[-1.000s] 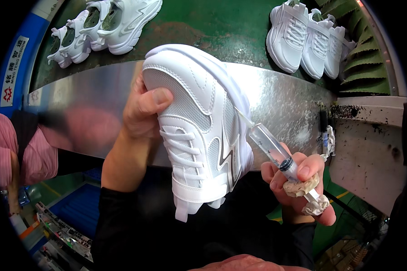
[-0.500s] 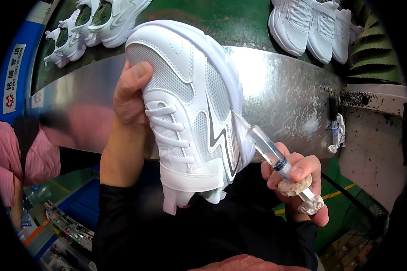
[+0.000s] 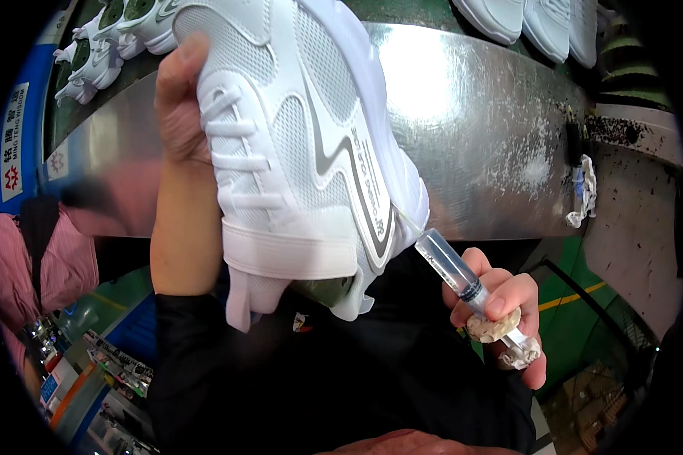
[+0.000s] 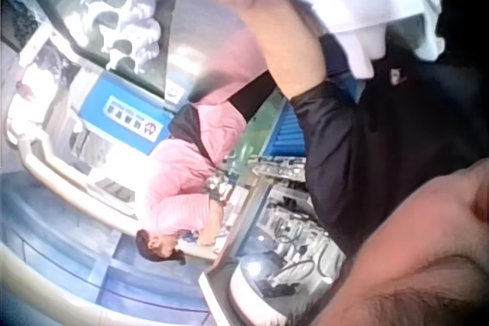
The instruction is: The person repeatedly picks up white sneakers from a metal table and uses a syringe to inject a clear liquid into the shoe's upper near the sole. After each injection, the shoe is placed back on the table. The process is repeated for multiple shoes.
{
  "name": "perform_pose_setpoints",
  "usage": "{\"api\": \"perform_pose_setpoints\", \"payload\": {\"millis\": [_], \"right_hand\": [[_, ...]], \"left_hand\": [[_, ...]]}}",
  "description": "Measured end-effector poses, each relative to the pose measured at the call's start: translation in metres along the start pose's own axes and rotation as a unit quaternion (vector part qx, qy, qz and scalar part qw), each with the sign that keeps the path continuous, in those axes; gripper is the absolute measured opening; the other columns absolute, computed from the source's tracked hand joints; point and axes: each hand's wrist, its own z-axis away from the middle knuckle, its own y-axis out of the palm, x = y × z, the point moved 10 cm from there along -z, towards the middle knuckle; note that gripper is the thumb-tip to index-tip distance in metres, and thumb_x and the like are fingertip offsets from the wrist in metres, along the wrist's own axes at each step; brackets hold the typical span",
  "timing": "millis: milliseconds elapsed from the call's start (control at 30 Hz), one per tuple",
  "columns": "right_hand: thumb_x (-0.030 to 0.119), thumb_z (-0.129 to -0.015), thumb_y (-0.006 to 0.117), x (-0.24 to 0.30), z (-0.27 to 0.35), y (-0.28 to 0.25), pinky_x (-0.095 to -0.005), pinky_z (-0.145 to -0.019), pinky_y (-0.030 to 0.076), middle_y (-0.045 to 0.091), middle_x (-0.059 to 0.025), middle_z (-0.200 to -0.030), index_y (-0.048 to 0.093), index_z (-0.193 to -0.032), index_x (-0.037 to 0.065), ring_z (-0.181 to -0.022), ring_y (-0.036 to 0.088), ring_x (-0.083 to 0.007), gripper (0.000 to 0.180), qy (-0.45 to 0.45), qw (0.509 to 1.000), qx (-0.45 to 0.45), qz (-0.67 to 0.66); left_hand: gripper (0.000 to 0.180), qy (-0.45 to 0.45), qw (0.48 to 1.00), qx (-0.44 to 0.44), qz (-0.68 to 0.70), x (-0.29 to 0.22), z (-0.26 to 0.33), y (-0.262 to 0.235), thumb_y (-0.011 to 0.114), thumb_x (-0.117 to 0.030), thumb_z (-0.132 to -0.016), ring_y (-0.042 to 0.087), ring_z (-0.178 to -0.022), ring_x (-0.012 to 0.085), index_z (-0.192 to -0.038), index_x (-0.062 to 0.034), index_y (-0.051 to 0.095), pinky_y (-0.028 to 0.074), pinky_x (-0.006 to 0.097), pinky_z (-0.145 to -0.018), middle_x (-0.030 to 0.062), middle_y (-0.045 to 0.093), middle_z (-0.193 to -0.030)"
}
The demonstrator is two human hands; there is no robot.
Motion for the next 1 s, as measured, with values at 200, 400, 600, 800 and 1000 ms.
{"api": "perform_pose_setpoints", "payload": {"millis": [200, 400, 600, 800, 1000], "right_hand": [[0.073, -0.065, 0.063, -0.007, 0.021, -0.007, -0.0280, -0.068, 0.029, 0.065, -0.0128, -0.087, 0.056, -0.111, -0.001, -0.073, 0.043, -0.0158, 0.087, -0.014, 1.000, -0.019, 0.002], [0.074, -0.066, 0.062, -0.012, 0.031, -0.012, -0.0282, -0.068, 0.030, 0.064, -0.0124, -0.089, 0.056, -0.112, 0.000, -0.074, 0.043, -0.0156, 0.087, -0.021, 0.999, -0.024, 0.004], [0.071, -0.064, 0.066, -0.017, 0.036, -0.016, -0.0282, -0.070, 0.030, 0.065, -0.0107, -0.089, 0.056, -0.111, 0.000, -0.076, 0.044, -0.0159, 0.087, -0.011, 0.999, -0.033, 0.003], [0.068, -0.063, 0.070, -0.019, 0.033, -0.014, -0.0286, -0.071, 0.031, 0.066, -0.0071, -0.094, 0.057, -0.112, 0.000, -0.077, 0.048, -0.0156, 0.085, -0.016, 0.999, 0.001, 0.035], [0.063, -0.062, 0.073, -0.018, 0.023, -0.008, -0.0292, -0.069, 0.032, 0.066, -0.0048, -0.095, 0.057, -0.112, 0.001, -0.077, 0.055, -0.0168, 0.081, -0.031, 0.991, 0.035, 0.122]], "left_hand": [[0.047, -0.028, 0.999, -0.018, 0.032, 0.008, -0.003, -0.005, 0.057, -0.032, -0.084, 0.064, -0.097, 0.0261, -0.118, 0.0012, 0.054, 0.053, 0.040, -0.085, 0.0164, 0.062, -0.111], [0.036, -0.026, 0.999, -0.034, 0.021, 0.009, -0.004, -0.012, 0.055, -0.022, -0.085, 0.063, -0.096, 0.0256, -0.113, 0.0011, 0.056, 0.050, 0.038, -0.088, 0.0143, 0.063, -0.109], [0.052, -0.064, 0.992, -0.087, -0.062, 0.010, 0.002, -0.026, 0.057, -0.036, -0.083, 0.063, -0.100, 0.0278, -0.122, -0.0011, 0.054, 0.050, 0.045, -0.090, 0.0153, 0.061, -0.116], [0.056, -0.098, 0.977, -0.136, -0.130, -0.009, 0.034, -0.058, 0.052, -0.038, -0.085, 0.061, -0.103, 0.0308, -0.127, -0.0011, 0.049, 0.046, 0.045, -0.095, 0.0172, 0.058, -0.119], [0.049, -0.076, 0.948, -0.236, -0.199, -0.032, 0.083, -0.076, 0.045, -0.031, -0.090, 0.061, -0.100, 0.0298, -0.123, 0.0036, 0.049, 0.049, 0.042, -0.091, 0.0191, 0.059, -0.115]]}}
